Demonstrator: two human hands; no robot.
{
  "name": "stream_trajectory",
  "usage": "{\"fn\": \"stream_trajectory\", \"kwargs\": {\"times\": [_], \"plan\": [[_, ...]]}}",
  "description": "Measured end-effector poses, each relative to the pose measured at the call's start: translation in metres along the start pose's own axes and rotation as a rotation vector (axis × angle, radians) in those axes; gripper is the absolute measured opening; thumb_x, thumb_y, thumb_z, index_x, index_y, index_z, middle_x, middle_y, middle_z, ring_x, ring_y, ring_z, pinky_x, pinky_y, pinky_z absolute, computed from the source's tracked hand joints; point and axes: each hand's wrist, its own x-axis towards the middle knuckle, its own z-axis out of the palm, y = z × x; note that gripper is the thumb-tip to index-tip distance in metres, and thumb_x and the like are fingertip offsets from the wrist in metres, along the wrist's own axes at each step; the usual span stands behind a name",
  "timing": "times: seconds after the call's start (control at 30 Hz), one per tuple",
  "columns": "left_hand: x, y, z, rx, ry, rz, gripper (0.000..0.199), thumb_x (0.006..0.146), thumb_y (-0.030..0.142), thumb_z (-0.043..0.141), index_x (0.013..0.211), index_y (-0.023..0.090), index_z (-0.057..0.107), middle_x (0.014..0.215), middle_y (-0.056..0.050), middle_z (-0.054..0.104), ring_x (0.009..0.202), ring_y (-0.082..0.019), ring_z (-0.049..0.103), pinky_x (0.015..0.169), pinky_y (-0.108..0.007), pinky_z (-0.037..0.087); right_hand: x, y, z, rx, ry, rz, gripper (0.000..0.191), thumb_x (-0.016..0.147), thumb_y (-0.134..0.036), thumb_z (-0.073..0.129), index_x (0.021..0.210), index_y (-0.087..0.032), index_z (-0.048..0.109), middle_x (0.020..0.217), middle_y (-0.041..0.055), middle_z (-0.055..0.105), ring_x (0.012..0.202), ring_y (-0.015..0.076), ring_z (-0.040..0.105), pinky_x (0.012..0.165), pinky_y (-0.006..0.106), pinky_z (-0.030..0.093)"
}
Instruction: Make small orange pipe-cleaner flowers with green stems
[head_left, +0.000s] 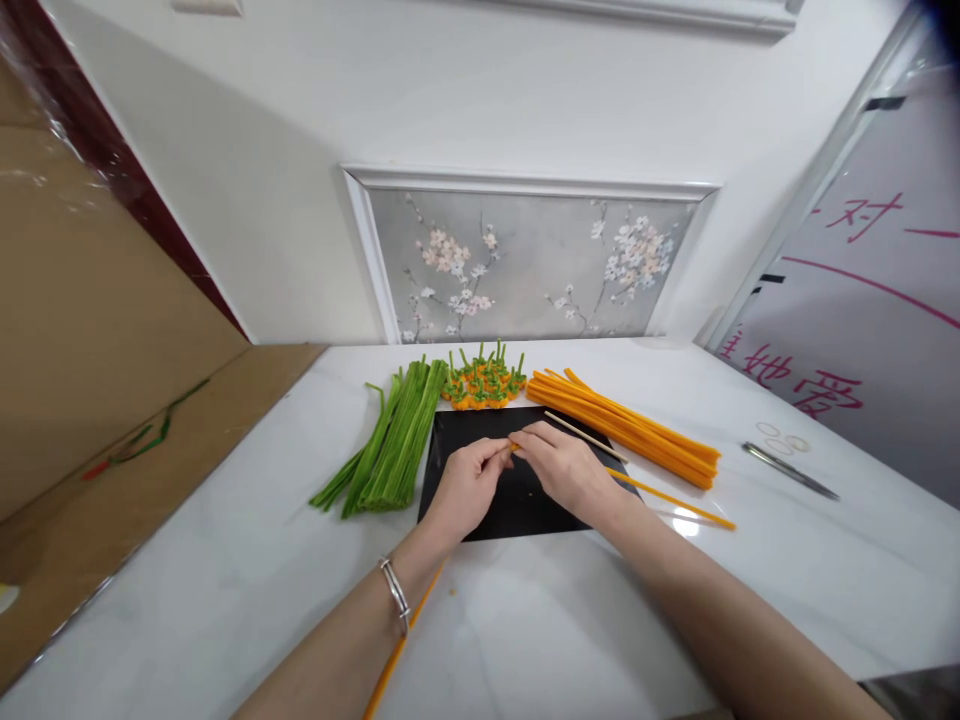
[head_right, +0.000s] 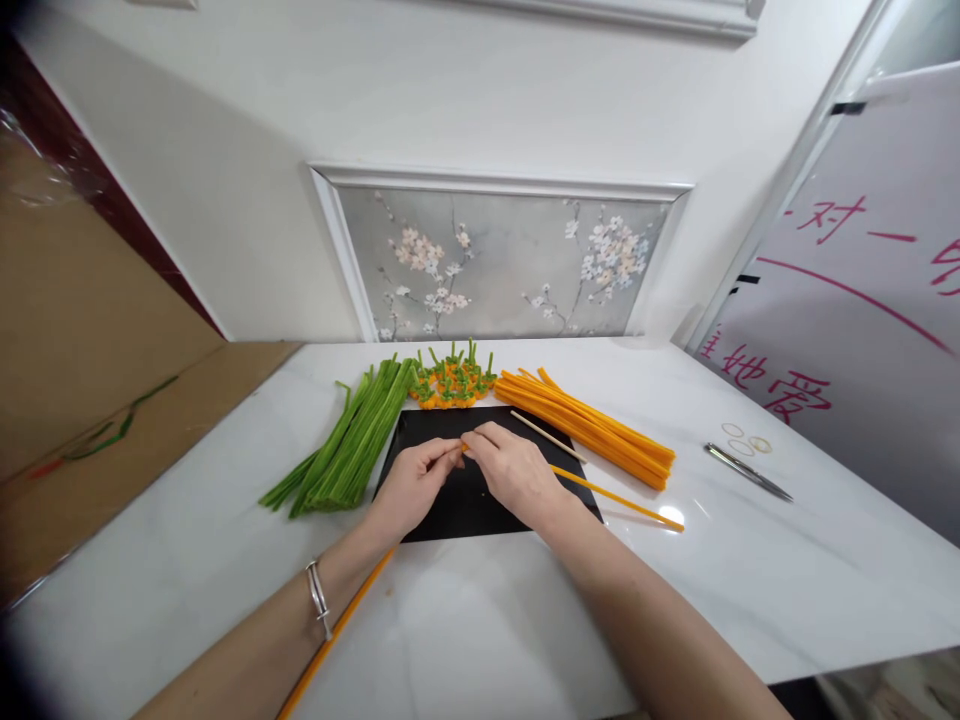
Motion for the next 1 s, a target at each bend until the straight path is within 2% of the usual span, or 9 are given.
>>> {"fn": "stream_trajectory", "kwargs": {"times": [0.23, 0.43, 0.5, 0.63, 0.73, 0.8, 0.87, 0.93, 1.0], "plan": [[0.0, -0.003, 0.003, 0.036, -0.015, -0.032, 0.027, 0.088, 0.023, 0.044, 0.074, 0.017, 0.066, 0.071, -0.001, 0.065, 0.066, -0.015, 0.056, 0.063, -0.025, 0.04, -0.001, 0.0, -0.002, -0.224, -0.061, -0.067, 0.019, 0.093, -0.009, 0.046, 0.102, -0.019, 0.06, 0.095, 0.0067, 0.064, 0.084, 0.018, 0.06, 0.063, 0.025, 0.047], [-0.001, 0.0, 0.001, 0.107, -0.008, 0.035, 0.025, 0.087, 0.014, 0.044, 0.074, 0.018, 0.065, 0.073, -0.001, 0.063, 0.069, -0.015, 0.055, 0.066, -0.025, 0.039, 0.001, -0.005, -0.005, -0.276, -0.084, -0.049, 0.015, 0.089, -0.008, 0.051, 0.09, -0.018, 0.061, 0.087, 0.0056, 0.063, 0.08, 0.019, 0.058, 0.055, 0.026, 0.038], [-0.002, 0.001, 0.001, 0.166, -0.012, 0.092, 0.027, 0.087, 0.011, 0.043, 0.073, 0.018, 0.064, 0.072, -0.002, 0.06, 0.068, -0.015, 0.053, 0.065, -0.025, 0.038, 0.001, -0.007, -0.005, -0.239, -0.085, 0.006, 0.014, 0.088, -0.01, 0.051, 0.085, -0.018, 0.061, 0.083, 0.0058, 0.063, 0.078, 0.0191, 0.058, 0.054, 0.026, 0.035], [-0.004, 0.001, 0.004, 0.313, -0.012, 0.199, 0.028, 0.087, 0.006, 0.04, 0.08, 0.017, 0.065, 0.077, -0.005, 0.06, 0.071, -0.016, 0.054, 0.067, -0.026, 0.04, 0.004, -0.007, -0.007, -0.023, -0.08, 0.157, 0.018, 0.091, -0.016, 0.048, 0.078, -0.018, 0.06, 0.076, 0.004, 0.063, 0.071, 0.0162, 0.059, 0.057, 0.024, 0.038], [-0.004, 0.002, 0.006, 0.289, 0.023, 0.231, 0.028, 0.088, 0.008, 0.04, 0.082, 0.018, 0.066, 0.08, -0.006, 0.062, 0.073, -0.016, 0.055, 0.069, -0.027, 0.041, 0.006, -0.004, -0.009, 0.051, -0.099, 0.17, 0.02, 0.09, -0.013, 0.049, 0.075, -0.019, 0.06, 0.069, -0.0002, 0.063, 0.063, 0.0127, 0.059, 0.058, 0.022, 0.041], [-0.003, 0.002, 0.005, 0.149, 0.053, 0.167, 0.025, 0.088, 0.011, 0.044, 0.081, 0.018, 0.067, 0.08, -0.004, 0.062, 0.073, -0.015, 0.054, 0.07, -0.027, 0.041, 0.006, -0.001, -0.01, 0.073, -0.1, 0.171, 0.02, 0.093, -0.015, 0.048, 0.078, -0.019, 0.061, 0.072, -0.0003, 0.065, 0.066, 0.0128, 0.061, 0.061, 0.021, 0.043], [-0.001, 0.002, 0.003, -0.083, 0.059, -0.012, 0.018, 0.085, 0.015, 0.052, 0.076, 0.018, 0.067, 0.077, -0.002, 0.06, 0.073, -0.015, 0.052, 0.069, -0.025, 0.04, 0.005, 0.0, -0.012, 0.076, -0.076, 0.163, 0.016, 0.095, -0.021, 0.048, 0.09, -0.02, 0.064, 0.084, 0.0021, 0.067, 0.076, 0.0151, 0.063, 0.066, 0.023, 0.046], [0.0, 0.0, 0.001, -0.28, 0.033, -0.199, 0.014, 0.081, 0.019, 0.058, 0.069, 0.017, 0.065, 0.07, 0.0, 0.056, 0.066, -0.013, 0.048, 0.061, -0.022, 0.037, 0.003, 0.0, -0.014, 0.051, -0.04, 0.124, 0.019, 0.094, -0.023, 0.051, 0.109, -0.022, 0.061, 0.101, 0.0048, 0.068, 0.087, 0.0175, 0.064, 0.072, 0.025, 0.047], [0.001, -0.001, -0.001, -0.392, -0.02, -0.322, 0.016, 0.079, 0.024, 0.06, 0.066, 0.016, 0.061, 0.062, 0.002, 0.049, 0.054, -0.009, 0.04, 0.049, -0.02, 0.029, 0.001, 0.001, -0.016, 0.0, -0.002, 0.051, 0.028, 0.093, -0.02, 0.051, 0.121, -0.022, 0.057, 0.113, 0.0063, 0.065, 0.093, 0.018, 0.063, 0.075, 0.026, 0.047]]}}
